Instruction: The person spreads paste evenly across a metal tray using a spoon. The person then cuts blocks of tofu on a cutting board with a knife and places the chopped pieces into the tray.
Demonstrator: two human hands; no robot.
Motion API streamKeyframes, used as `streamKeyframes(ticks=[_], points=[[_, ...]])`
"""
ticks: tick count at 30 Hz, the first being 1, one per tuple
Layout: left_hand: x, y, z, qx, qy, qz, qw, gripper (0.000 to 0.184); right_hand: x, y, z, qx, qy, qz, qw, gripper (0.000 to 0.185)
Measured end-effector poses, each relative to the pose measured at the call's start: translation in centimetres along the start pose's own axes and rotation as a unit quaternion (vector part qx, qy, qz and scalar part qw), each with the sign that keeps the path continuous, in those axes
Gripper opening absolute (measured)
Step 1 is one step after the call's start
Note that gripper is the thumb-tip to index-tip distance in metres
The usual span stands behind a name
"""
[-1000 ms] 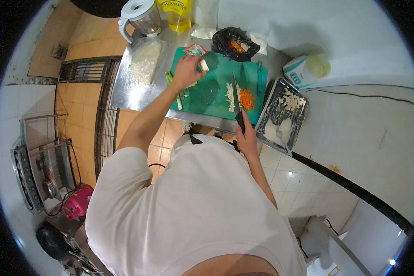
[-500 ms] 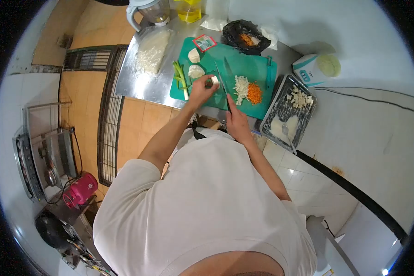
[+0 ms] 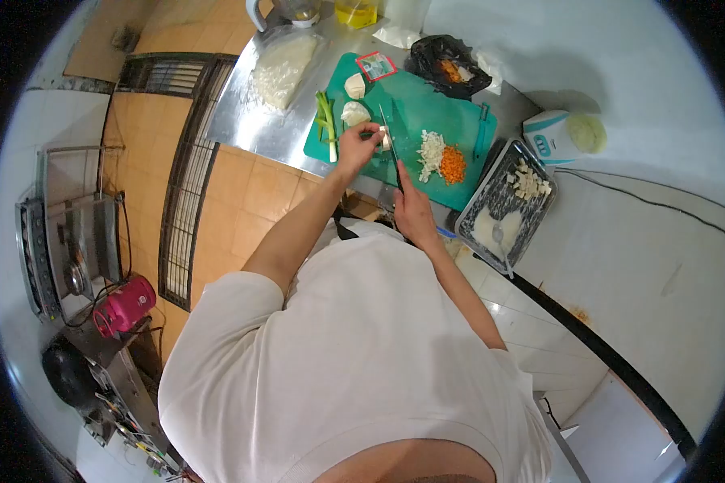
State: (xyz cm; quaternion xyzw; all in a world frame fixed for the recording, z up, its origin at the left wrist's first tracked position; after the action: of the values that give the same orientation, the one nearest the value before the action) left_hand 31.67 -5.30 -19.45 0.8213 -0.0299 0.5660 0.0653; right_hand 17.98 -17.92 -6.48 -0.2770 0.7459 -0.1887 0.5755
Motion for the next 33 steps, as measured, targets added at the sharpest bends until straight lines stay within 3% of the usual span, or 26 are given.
streamKeyframes(ticks=[33], points=[[0.2,0.3,-0.2,0.015,-0.025,-0.013,0.999,0.016,1.7,1.6,1.8,0.028,-0.032,-0.043,0.998,0.064]])
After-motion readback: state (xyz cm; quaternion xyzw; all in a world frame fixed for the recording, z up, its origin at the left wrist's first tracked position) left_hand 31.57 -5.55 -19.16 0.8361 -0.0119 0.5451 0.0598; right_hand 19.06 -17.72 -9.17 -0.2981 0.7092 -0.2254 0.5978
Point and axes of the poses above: each hand's wrist, its own z-axis towards the middle knuckle, its own y-axis out of the palm, x = y × z, the point moved 7 cm from there along z, towards the middle knuckle, and after that the axes turned 2 degrees about -x, right-handed, at the moved point
